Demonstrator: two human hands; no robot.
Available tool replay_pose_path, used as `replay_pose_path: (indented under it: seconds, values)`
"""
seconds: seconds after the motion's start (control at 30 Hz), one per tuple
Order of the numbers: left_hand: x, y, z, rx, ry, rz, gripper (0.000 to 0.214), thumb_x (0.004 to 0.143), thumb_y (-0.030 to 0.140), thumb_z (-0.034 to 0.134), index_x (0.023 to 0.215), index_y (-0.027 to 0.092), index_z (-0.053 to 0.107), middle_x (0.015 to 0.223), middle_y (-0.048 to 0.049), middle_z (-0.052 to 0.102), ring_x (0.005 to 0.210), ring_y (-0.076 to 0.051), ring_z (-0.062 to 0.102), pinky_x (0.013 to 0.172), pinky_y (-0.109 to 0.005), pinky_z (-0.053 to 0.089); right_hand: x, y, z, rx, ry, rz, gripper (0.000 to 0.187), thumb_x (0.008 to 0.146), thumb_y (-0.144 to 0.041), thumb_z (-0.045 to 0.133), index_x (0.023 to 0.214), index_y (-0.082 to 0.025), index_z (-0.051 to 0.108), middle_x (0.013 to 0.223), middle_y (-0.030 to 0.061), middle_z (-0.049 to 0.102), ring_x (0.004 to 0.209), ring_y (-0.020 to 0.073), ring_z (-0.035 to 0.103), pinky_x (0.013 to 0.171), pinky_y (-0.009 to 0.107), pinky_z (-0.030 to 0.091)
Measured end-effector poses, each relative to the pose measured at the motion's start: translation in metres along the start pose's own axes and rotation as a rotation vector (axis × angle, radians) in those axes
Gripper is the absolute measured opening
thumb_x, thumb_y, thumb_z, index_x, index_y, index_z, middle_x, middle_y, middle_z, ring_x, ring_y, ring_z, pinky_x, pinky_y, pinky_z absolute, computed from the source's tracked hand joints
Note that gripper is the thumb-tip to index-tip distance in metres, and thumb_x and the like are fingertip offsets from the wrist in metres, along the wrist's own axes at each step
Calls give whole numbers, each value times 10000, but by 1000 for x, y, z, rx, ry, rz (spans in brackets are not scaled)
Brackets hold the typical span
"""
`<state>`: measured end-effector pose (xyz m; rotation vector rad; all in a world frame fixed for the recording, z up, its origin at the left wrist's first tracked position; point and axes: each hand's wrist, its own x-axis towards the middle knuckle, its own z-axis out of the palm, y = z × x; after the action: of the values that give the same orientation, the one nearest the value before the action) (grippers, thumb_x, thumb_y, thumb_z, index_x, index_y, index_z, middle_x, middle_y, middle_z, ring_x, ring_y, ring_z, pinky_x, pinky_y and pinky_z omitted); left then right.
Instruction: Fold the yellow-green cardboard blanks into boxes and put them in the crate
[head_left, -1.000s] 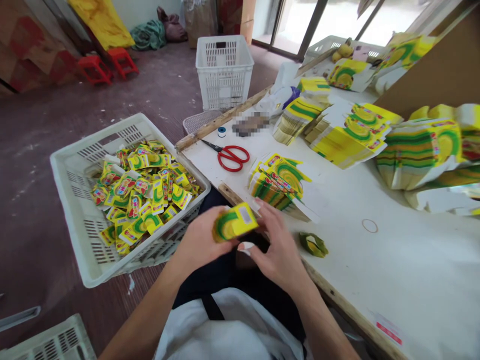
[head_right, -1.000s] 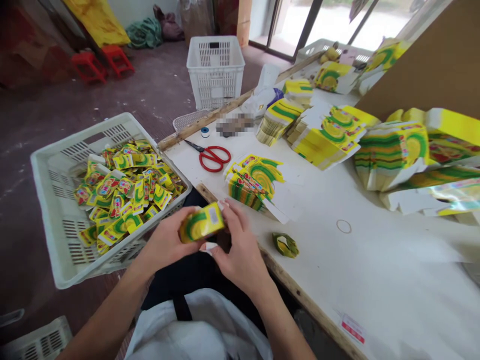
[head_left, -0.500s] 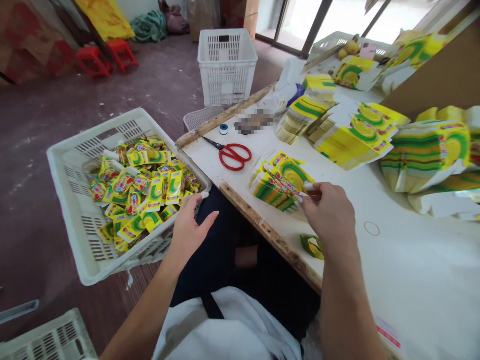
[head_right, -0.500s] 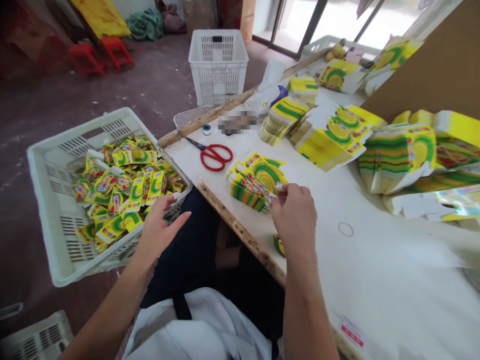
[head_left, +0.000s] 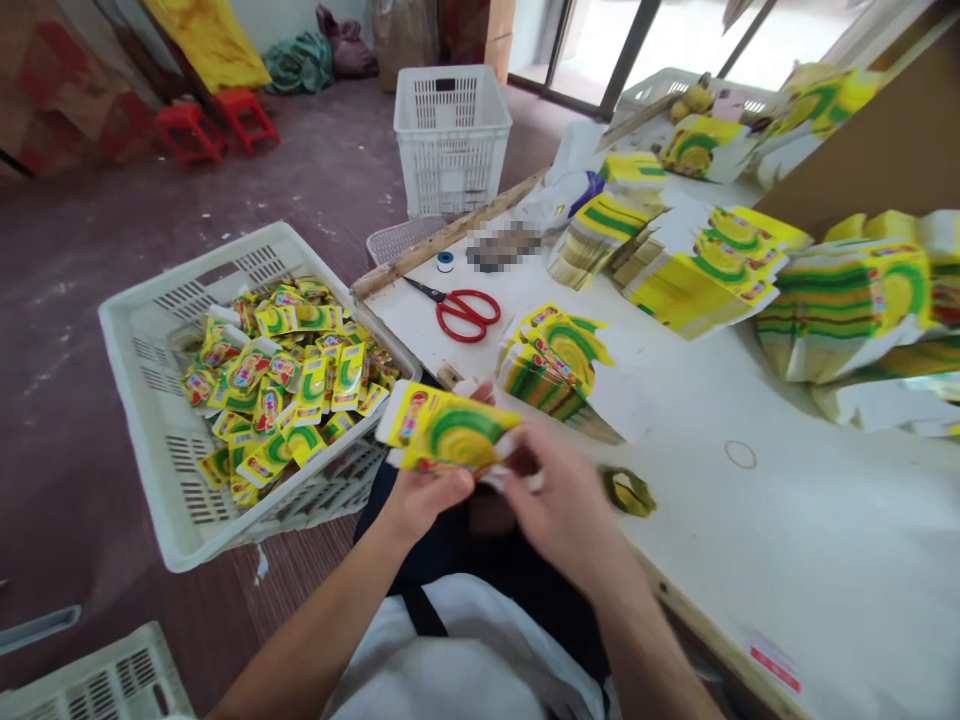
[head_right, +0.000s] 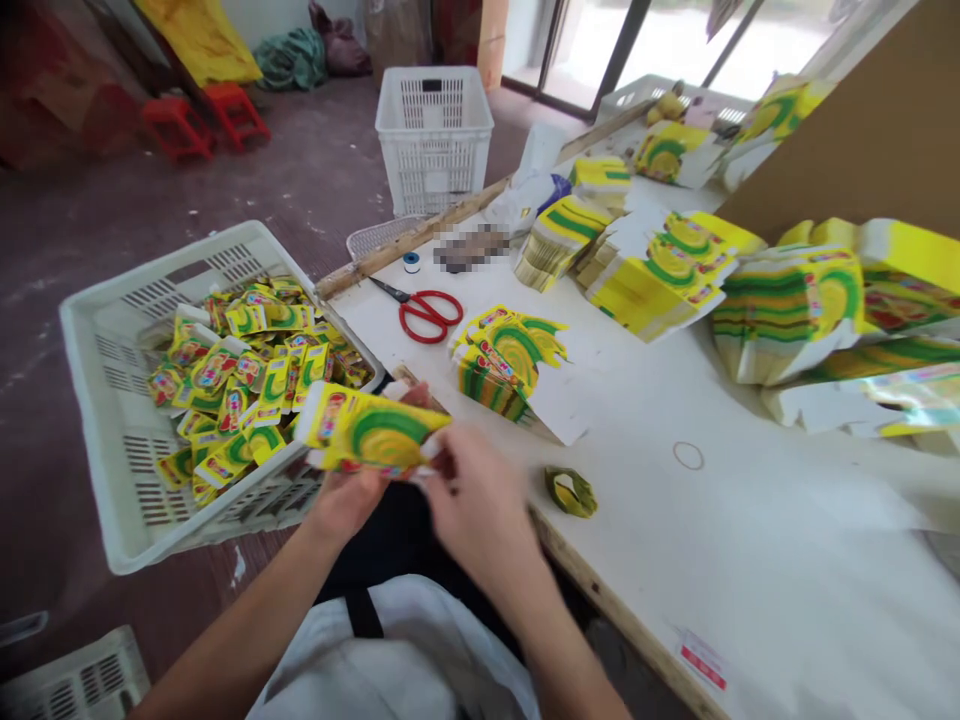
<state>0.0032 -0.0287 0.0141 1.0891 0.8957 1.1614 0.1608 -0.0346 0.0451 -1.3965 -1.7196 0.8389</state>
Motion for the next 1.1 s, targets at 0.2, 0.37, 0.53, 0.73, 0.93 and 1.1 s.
replay_pose_path:
  seconds: [0.2,0.37,0.53,0.73,0.93,1.1]
  values:
    - [9,17,22,-123,460,109,434,840,662,426,781,236,487,680,-7,519,687,-180,606,746,-362,568,-21,-7,41,350,-75,48,99,774,-195,613,825,-219,532,740,-10,596,671,143,568,606,254,479]
    - [9,2,16,31,477,102,599,820,794,261,807,245,499,723,-25,548,706,-187,586,726,-355,561,-22,-3,43,459,18,90,341,723,-195,669,1023,-238,513,804,-20,602,693,135,573,623,250,491]
    - [5,-9,5,50,314,7,517,605,623,755,889,224,588,799,-11,650,686,-170,630,665,-329,569,-13,4,29,346,69,102,189,746,-207,667,927,-224,614,716,-20,611,614,134,548,563,250,461]
    - [6,-7,-3,50,474,25,419,547,495,853,640,195,576,557,53,619,487,-106,552,520,-240,515,-10,4,23,298,6,77,81,793,-214,593,714,-203,603,600,-26,621,516,120,544,488,224,424]
    - [5,-6,-21,212,362,10,472,776,657,637,858,197,700,842,-55,754,857,-239,717,771,-361,597,-8,13,12,190,10,35,129,847,-199,536,756,-206,627,635,-20,649,541,127,572,504,226,433]
    - [3,25,-35,517,591,388,542,863,558,602,1308,263,511,1346,-95,582,1280,-249,553,1096,-422,433,-12,17,14,-54,-35,-173,232,856,-86,497,875,-229,679,811,39,686,754,189,644,654,291,503]
